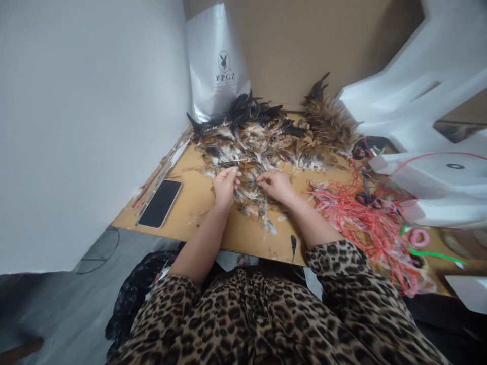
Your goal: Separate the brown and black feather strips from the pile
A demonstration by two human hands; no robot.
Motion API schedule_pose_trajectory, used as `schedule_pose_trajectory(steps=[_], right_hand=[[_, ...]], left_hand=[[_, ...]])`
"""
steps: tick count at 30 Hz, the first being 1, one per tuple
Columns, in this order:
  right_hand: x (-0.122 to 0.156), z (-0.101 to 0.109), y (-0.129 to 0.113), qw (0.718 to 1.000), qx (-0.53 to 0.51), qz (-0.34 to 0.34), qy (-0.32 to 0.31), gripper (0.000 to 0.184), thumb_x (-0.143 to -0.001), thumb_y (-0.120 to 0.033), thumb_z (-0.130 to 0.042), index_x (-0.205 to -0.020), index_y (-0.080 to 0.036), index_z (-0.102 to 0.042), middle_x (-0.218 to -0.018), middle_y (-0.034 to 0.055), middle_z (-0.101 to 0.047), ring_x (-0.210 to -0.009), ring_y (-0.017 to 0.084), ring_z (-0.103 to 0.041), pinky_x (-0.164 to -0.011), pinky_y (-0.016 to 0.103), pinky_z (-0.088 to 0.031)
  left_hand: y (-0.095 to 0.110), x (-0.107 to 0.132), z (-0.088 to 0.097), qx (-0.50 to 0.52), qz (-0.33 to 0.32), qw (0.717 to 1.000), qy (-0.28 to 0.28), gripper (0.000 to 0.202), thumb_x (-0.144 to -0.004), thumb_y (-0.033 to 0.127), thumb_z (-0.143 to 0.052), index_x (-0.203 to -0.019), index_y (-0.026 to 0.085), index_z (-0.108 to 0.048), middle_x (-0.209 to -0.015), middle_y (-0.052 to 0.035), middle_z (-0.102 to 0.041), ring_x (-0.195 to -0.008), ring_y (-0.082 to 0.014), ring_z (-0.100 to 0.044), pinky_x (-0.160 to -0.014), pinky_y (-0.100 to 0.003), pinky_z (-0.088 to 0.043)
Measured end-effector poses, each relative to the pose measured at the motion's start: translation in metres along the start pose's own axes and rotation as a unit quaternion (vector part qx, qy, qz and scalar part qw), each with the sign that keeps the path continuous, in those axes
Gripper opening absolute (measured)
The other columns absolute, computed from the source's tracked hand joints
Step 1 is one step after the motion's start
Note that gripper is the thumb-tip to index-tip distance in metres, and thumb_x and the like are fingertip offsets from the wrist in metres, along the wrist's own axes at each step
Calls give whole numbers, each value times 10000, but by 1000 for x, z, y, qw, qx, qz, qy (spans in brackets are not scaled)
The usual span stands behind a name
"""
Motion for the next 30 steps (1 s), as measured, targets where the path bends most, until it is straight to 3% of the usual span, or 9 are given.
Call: schedule_pose_trajectory(steps=[7, 12, 16, 19, 22, 25, 28, 30], right_hand=[[3, -1, -23, 995, 10, 78, -58, 224, -786, -303, -495, -865, -198, -677, -809, 46, -617, -751, 143, -550, -686, 240, -375], [10, 3, -43, 981, 127, 103, -109, 242, -757, -386, -534, -849, -213, -676, -831, 57, -631, -794, 182, -558, -669, 265, -359], [14, -1, -54, 961, 229, 92, -123, 231, -783, -300, -486, -780, -168, -676, -808, 113, -632, -792, 220, -566, -647, 294, -350], [12, -3, -51, 966, 222, 58, -120, 247, -795, -267, -450, -749, -169, -672, -803, 117, -641, -770, 206, -572, -620, 282, -349], [10, -2, -38, 990, 115, 6, -86, 198, -755, -278, -496, -717, -175, -661, -795, 74, -653, -712, 164, -564, -592, 252, -351], [6, -2, -20, 990, -110, -80, -41, 180, -702, -308, -551, -682, -153, -640, -638, 18, -620, -566, 109, -511, -535, 224, -346], [4, -4, -5, 924, -335, -182, -10, 236, -647, -382, -610, -670, -147, -611, -500, -27, -536, -417, 61, -388, -434, 210, -286], [2, -6, -1, 870, -447, -209, -3, 259, -603, -396, -654, -651, -150, -587, -503, -32, -529, -386, 45, -349, -395, 201, -245]], left_hand=[[3, -2, 2, 14, -11, 1000, 12, 252, -676, 362, -618, -805, 145, -607, -682, -12, -607, -425, -23, -412, -376, -172, -261], [5, 1, 1, 13, -3, 1000, 11, 250, -667, 354, -625, -798, 142, -608, -665, -10, -602, -427, -24, -415, -374, -168, -262], [5, 1, 0, 16, 1, 1000, 7, 254, -659, 355, -633, -796, 142, -611, -656, -7, -603, -416, -25, -410, -371, -175, -259], [5, 2, -1, 24, 2, 1000, 5, 255, -653, 349, -640, -794, 139, -611, -649, -7, -601, -412, -23, -411, -366, -172, -249], [5, 2, -1, 25, 3, 1000, -1, 258, -652, 342, -641, -802, 135, -609, -652, -7, -599, -419, -24, -419, -365, -167, -249], [5, 2, -2, 21, -2, 1000, -5, 253, -658, 338, -635, -805, 133, -607, -657, -7, -601, -424, -24, -422, -369, -165, -255], [4, 3, -2, 19, -3, 1000, -12, 237, -663, 329, -632, -796, 134, -605, -651, -5, -600, -423, -23, -418, -371, -163, -257], [2, 4, -4, 13, 2, 999, -38, 232, -666, 327, -630, -793, 134, -611, -650, -6, -601, -424, -24, -417, -371, -164, -261]])
Point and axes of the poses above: each hand's wrist, its own x-axis away from the middle knuckle, its own z-axis out of the back of the hand, y = z × x, the point moved 2 cm from there along -x, towards the middle knuckle
